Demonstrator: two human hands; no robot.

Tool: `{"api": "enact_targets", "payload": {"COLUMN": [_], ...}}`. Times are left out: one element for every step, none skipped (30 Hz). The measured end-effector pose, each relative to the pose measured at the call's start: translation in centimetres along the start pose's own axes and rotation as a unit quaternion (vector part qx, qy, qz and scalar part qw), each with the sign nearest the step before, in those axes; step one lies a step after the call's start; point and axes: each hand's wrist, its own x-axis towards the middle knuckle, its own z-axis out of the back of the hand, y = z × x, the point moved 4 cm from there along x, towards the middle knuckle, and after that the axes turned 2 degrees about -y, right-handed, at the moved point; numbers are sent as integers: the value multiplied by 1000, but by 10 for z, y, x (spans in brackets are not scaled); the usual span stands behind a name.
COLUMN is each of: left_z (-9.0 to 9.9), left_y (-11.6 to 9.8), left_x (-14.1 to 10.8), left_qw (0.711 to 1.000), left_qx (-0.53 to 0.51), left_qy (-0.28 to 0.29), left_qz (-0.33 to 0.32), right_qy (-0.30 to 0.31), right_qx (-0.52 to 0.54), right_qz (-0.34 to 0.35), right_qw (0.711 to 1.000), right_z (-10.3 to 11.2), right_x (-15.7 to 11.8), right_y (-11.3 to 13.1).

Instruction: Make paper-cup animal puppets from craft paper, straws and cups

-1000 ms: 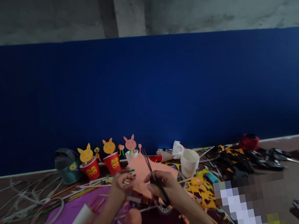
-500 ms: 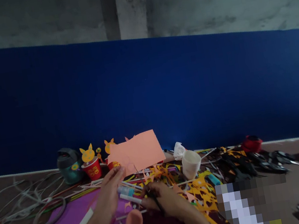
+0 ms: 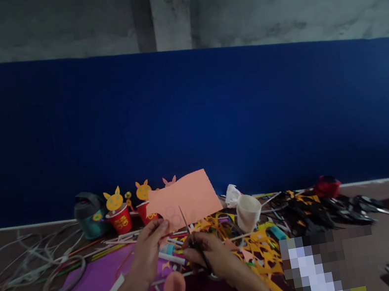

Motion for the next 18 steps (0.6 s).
{"api": "enact_targets", "payload": {"left_z": [-1, -2, -2, -3, -3, -2, -2, -2, -2, -1, -2, -2, -2, -3, -3, -3, -3, -3], "left_y": [0, 0, 0, 1, 1, 2, 2, 2, 2, 2, 1, 0, -1, -2, -2, -3, -4, -4], "left_x": [0, -1, -1, -1, -1, -1, -1, 0, 0, 0, 1, 0, 0, 0, 0, -1, -1, -1], "left_qw": [1000, 1000, 1000, 999, 999, 999, 999, 999, 1000, 1000, 1000, 1000, 1000, 1000, 1000, 1000, 1000, 1000], "left_qx": [-7, -14, -22, -28, -33, -34, -33, -30, -26, -23, -21, -19, -19, -18, -17, -15, -13, -9], "left_qy": [3, 5, 6, 6, 7, 8, 8, 8, 9, 9, 11, 13, 15, 16, 17, 18, 21, 24], "left_qz": [5, 9, 13, 15, 15, 14, 13, 11, 9, 7, 4, 1, -1, -2, -2, -3, -3, -4], "right_qy": [0, -2, -5, -7, -11, -12, -12, -11, -12, -13, -17, -22, -29, -36, -42, -46, -49, -50], "right_qx": [-1, -3, -2, -1, 0, 0, -1, -3, -4, -5, -5, -4, -4, -3, -1, -1, 0, 1], "right_qz": [-3, -3, -1, 1, 3, 4, 4, 3, 1, 1, 2, 6, 11, 18, 24, 28, 30, 29], "right_qw": [1000, 1000, 1000, 1000, 1000, 1000, 1000, 1000, 1000, 1000, 1000, 1000, 999, 999, 999, 999, 998, 998], "right_z": [0, -1, -1, -1, -1, -1, -1, -1, -1, -1, -1, -1, -1, -1, -1, -2, -2, -2], "right_x": [0, 0, 1, 1, 2, 2, 2, 2, 2, 2, 1, 1, 1, 2, 3, 3, 4, 5], "right_y": [0, 0, 0, 0, -1, -1, -1, -1, 0, 1, 2, 3, 3, 3, 2, 1, -1, -2]}}
